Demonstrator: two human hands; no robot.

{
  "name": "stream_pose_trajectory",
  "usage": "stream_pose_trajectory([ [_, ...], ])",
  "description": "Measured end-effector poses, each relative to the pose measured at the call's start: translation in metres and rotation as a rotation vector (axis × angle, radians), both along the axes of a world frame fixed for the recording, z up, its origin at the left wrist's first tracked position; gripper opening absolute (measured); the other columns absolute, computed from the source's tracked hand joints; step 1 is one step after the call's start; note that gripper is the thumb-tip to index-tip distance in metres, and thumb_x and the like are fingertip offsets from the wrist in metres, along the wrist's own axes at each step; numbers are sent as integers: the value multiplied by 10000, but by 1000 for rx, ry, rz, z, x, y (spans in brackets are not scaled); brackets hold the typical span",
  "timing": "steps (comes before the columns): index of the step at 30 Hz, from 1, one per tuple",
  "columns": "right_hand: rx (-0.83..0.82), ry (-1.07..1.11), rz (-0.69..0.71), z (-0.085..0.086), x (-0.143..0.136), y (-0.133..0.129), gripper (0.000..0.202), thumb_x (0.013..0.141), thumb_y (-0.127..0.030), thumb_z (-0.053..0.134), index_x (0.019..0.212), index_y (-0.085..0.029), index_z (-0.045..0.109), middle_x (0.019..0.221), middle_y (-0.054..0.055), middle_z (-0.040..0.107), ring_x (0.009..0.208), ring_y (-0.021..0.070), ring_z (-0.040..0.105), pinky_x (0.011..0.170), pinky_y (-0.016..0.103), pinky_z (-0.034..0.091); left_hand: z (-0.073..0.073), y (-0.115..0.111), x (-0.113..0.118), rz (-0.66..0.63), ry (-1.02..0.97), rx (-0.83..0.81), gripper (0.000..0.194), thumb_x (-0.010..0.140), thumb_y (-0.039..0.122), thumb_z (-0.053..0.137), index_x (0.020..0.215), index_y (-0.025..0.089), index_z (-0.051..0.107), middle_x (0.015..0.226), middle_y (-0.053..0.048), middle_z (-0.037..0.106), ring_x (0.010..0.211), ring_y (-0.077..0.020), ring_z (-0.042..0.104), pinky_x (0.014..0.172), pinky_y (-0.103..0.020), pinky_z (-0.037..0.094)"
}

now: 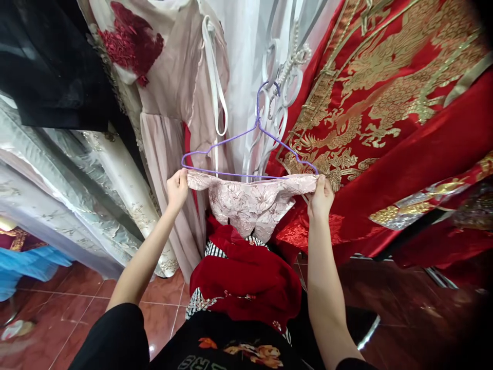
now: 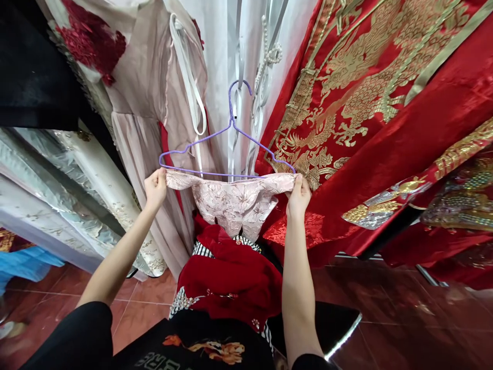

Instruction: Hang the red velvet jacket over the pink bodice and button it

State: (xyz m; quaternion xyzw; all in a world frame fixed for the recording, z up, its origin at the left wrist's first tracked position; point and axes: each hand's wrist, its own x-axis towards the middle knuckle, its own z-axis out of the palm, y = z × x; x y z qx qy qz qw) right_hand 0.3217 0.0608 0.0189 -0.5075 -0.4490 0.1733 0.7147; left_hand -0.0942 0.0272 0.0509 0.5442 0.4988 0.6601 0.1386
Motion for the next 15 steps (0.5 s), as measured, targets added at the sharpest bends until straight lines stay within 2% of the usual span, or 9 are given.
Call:
stream_pose_trajectory([
  [2,-15,-21,36,-13,-6,-6,641,820,-788,396,963,-211,636,862,77,646,834,238,637,660,349,529,-17,-15,-1,30,76,-17,449,946,588,455,808,214,661,707,-21,655,677,-161,612,667,-254,471],
  [4,-33,-62,24,-25,-7,-12,652,821,-794,376,939,-214,649,842,75,651,822,239,634,664,358,531,-31,-30,-3,45,245,-43,430,969,558,417,836,230,661,695,-18,657,642,-161,613,647,-262,474],
  [7,-83,-54,-44,-34,3,-21,616,781,-793,451,889,-219,646,806,64,642,796,244,622,690,378,526,-35,-48,-4,-33,594,1,350,970,500,451,857,247,664,778,-40,719,716,-186,680,722,-299,535],
  [9,-104,-53,-70,-28,14,-26,576,759,-774,507,864,-222,633,811,60,637,797,244,612,724,387,518,-22,-54,0,-133,777,105,286,964,451,498,856,243,661,991,-72,760,934,-213,717,925,-356,552],
  [11,-92,-85,-76,-12,23,-28,540,768,-750,519,836,-223,610,823,60,629,807,240,599,751,380,502,2,-51,9,-172,886,216,242,955,410,540,828,232,643,1206,-85,721,1157,-229,662,1121,-430,458],
  [13,-72,-115,-66,10,28,-29,503,794,-726,507,801,-228,571,816,59,610,797,225,573,746,352,478,32,-39,20,-122,902,296,224,948,389,559,813,224,626,1358,-83,642,1312,-244,561,1217,-494,333],
  [15,-44,-116,-59,30,30,-30,477,808,-708,504,770,-232,525,785,47,570,763,199,527,720,324,447,61,-20,31,-37,842,323,215,957,388,537,853,225,630,1456,-76,558,1406,-264,454,1245,-545,237],
])
